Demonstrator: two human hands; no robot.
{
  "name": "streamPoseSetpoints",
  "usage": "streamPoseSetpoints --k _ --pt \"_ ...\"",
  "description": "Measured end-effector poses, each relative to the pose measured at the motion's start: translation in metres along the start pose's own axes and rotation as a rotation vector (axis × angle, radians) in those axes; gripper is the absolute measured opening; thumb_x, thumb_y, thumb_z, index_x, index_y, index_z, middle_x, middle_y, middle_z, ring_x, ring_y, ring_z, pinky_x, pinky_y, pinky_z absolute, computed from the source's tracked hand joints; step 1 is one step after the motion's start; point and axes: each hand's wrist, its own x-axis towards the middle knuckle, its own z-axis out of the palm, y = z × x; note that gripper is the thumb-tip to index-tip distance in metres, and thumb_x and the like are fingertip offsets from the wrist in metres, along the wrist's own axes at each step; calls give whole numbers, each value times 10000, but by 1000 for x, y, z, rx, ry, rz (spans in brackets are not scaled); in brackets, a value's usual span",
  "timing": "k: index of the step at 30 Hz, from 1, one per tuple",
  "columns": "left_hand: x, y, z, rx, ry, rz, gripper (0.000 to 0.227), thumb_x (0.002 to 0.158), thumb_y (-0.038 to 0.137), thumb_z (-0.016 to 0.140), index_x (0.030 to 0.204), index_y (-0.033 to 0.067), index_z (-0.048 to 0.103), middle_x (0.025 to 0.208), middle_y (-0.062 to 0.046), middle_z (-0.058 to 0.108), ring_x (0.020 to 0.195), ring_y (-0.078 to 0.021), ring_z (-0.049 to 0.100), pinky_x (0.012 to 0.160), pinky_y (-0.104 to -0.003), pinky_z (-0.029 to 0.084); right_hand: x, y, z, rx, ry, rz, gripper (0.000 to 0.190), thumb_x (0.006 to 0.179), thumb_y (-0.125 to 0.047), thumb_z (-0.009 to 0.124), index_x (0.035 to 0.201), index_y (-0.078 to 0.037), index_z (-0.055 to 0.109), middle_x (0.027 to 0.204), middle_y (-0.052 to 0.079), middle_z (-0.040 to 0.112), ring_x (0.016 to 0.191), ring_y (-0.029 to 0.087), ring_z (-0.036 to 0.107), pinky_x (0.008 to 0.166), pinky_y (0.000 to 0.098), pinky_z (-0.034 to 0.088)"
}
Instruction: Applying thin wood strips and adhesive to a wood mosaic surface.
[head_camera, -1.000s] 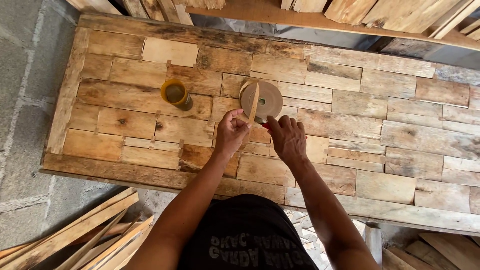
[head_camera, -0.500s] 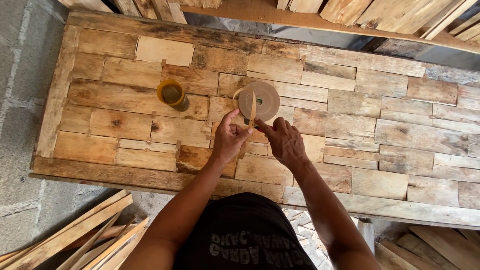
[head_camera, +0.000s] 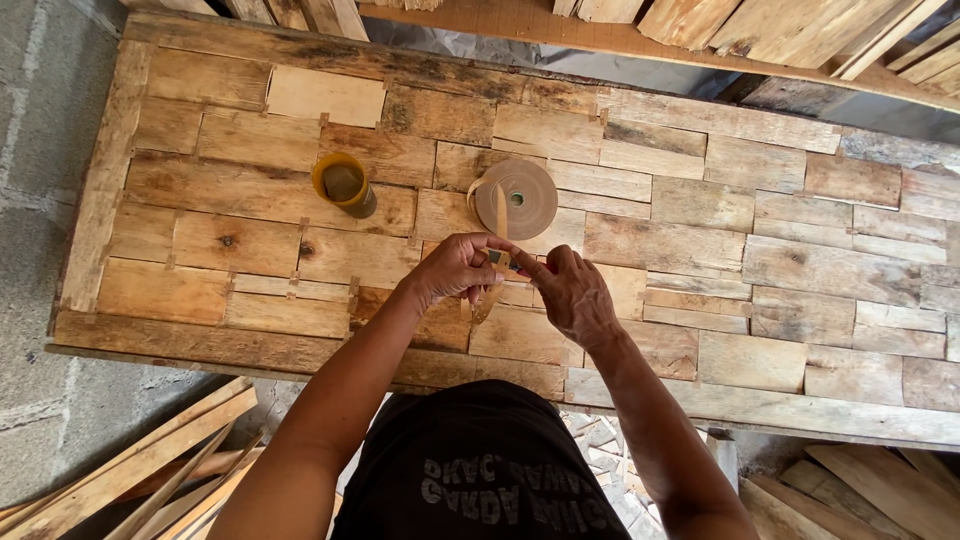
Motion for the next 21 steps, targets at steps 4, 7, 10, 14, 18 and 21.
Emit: streamPoseSetpoints --k 4,7,10,14,18,21 --pt "9 -17 -1 -22 27 -26 437 877 110 782 1281 0 655 696 -38 697 469 -69 612 417 -224 491 -2 -5 -3 48 82 12 575 953 -127 676 1493 -276 545 927 69 556 786 204 582 713 371 527" --pt "13 -23 4 -50 91 -13 225 932 113 795 1076 -30 700 701 -40 689 496 -58 583 446 -217 472 -5 -3 5 52 127 41 579 959 -110 692 1501 -245 540 924 76 558 789 207 580 686 368 514" --pt "17 -27 7 -94 202 -33 133 907 108 784 968 3 730 718 -32 716 516 -57 602 443 -217 462 -7 -3 11 96 200 82 599 947 -116 714 1516 -160 532 939 72 573 806 221 580 689 384 504" --pt "23 -35 0 -63 211 -36 136 900 114 793 942 -2 736 705 -46 711 524 -68 612 443 -215 450 -8 -1 10 82 222 105 573 929 -152 738 1465 -92 542 964 88 574 828 229 577 695 393 496" --pt "28 -33 -5 -39 201 -145 154 885 90 806 951 -25 728 713 -74 711 529 -85 619 450 -227 460 -7 10 13 25 211 87 545 906 -177 733 1424 -126 575 961 83 575 835 235 585 695 414 511" --pt "26 -37 -14 108 227 -253 163 861 64 809 957 -34 720 753 -104 725 531 -92 627 475 -248 512 -6 42 21 71 49 303 494 984 -112 680 1461 -87 555 983 96 569 800 261 568 619 334 569"
